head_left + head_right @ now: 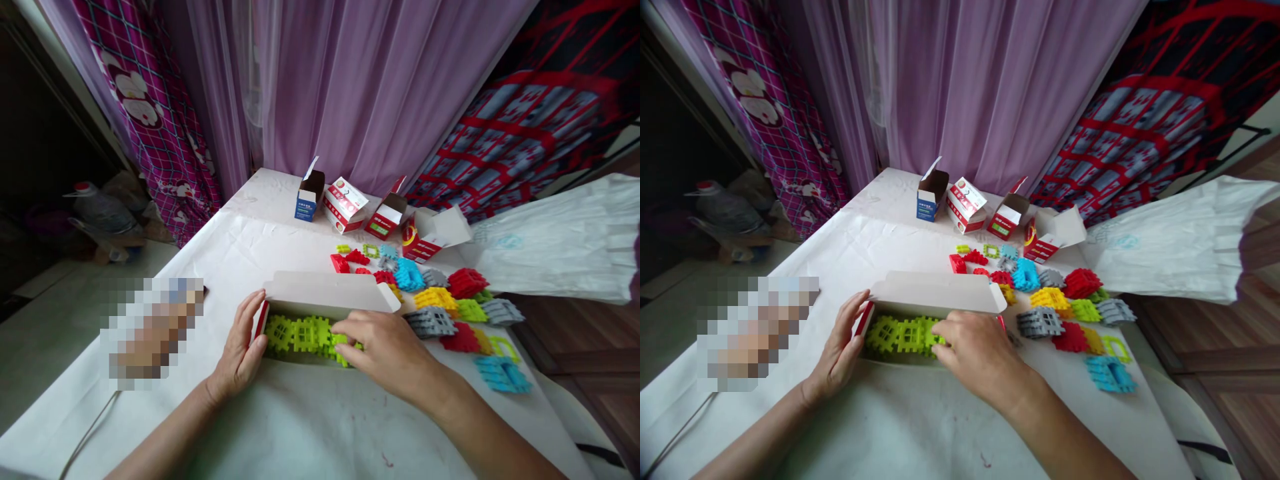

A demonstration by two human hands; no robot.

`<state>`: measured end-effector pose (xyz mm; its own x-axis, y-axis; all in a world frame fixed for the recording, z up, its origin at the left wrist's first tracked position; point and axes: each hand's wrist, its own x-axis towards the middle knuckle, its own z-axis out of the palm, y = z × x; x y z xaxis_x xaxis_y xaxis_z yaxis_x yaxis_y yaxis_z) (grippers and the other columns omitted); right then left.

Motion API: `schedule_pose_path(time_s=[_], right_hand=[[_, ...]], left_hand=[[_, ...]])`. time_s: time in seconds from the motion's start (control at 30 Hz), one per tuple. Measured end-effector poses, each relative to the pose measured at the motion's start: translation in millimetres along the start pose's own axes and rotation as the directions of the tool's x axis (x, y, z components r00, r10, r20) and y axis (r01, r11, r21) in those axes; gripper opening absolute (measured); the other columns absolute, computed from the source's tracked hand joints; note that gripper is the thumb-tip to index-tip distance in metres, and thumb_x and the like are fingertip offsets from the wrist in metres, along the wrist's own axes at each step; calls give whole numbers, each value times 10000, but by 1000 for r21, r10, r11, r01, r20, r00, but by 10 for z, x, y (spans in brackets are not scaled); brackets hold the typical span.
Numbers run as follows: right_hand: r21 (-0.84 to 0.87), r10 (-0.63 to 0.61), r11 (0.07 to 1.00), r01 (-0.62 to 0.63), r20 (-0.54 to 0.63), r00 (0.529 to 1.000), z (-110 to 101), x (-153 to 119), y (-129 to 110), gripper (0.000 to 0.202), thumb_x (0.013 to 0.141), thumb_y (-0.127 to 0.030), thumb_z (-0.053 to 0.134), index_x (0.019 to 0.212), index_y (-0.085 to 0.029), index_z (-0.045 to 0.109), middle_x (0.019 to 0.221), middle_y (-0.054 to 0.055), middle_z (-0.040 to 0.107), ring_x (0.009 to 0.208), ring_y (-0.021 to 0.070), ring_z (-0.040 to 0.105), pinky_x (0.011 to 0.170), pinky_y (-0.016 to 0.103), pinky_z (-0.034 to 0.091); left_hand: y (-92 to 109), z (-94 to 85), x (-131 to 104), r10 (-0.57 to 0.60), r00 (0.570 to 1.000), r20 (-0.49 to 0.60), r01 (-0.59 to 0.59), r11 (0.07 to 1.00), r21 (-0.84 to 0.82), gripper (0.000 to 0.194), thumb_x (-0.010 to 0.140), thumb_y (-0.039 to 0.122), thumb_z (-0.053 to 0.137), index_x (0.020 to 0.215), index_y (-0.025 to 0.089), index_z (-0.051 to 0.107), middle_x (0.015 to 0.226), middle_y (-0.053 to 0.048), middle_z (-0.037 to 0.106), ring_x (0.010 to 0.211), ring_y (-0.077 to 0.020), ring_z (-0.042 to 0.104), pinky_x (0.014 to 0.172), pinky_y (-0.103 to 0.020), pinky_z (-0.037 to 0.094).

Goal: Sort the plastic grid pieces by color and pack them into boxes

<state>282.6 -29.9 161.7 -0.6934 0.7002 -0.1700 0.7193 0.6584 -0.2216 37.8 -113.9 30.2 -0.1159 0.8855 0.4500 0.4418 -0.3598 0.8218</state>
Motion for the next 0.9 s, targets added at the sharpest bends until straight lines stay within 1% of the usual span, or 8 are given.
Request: schedule_pose_path(time_s=[0.17,0.27,0.37,0.53,0.67,0.77,0.83,0.9], right_hand=[[-123,-82,988,96,116,990,84,373,-231,252,806,-394,700,1001,-236,715,905,66,766,858,257,712,707,313,477],[-167,-109,976,136,165,980,145,479,-274,235,801,-389,698,968,-224,713,908,81,772,871,268,719,711,317,482],[-196,-109,970,145,184,977,184,501,-273,213,814,-357,678,961,-207,714,913,100,772,883,275,724,716,319,487],[-235,-47,966,103,232,972,185,496,-253,200,843,-334,648,971,-192,709,951,114,768,914,264,721,740,307,487],[-196,-36,978,70,174,984,21,383,-217,193,885,-335,600,995,-221,710,902,80,770,864,241,719,710,293,467],[-81,41,996,-37,44,998,-265,164,0,215,895,-335,568,1008,-255,732,797,30,759,754,199,701,643,266,441],[15,137,991,-136,-88,987,-477,-25,316,251,882,-342,563,1037,-262,743,722,-3,739,664,161,669,600,243,426],[65,266,964,-258,-208,941,-660,-232,758,285,879,-377,548,1034,-250,750,694,-14,726,623,148,647,570,235,423]], left_hand=[[-3,0,0,-9,1000,5,9,1000,4,545,980,400,390,1510,315,302,1525,-115,344,1438,-298,312,1172,-536,290],[-8,-5,-1,4,1000,10,-4,1000,4,543,982,396,385,1512,325,292,1528,-109,337,1441,-294,301,1174,-534,285],[-18,-8,-1,15,1000,15,-15,1000,0,546,982,390,387,1515,322,285,1529,-112,329,1438,-294,300,1172,-532,284],[-14,-11,-2,14,1000,24,-14,1000,3,556,979,387,395,1518,317,278,1526,-117,332,1430,-298,310,1157,-528,309],[-1,-14,3,11,1000,21,-11,1000,27,556,978,395,394,1517,325,278,1523,-113,341,1424,-291,322,1148,-516,330],[-14,-16,7,7,1000,15,-8,999,46,555,974,399,401,1514,331,289,1520,-105,355,1423,-287,332,1137,-497,357],[-29,-22,3,11,1000,7,-12,999,49,548,973,390,401,1510,340,300,1520,-91,370,1418,-282,350,1127,-475,383],[-53,-38,-6,18,1000,-6,-17,998,61,536,970,372,405,1500,351,327,1519,-66,394,1404,-276,385,1112,-446,413]])
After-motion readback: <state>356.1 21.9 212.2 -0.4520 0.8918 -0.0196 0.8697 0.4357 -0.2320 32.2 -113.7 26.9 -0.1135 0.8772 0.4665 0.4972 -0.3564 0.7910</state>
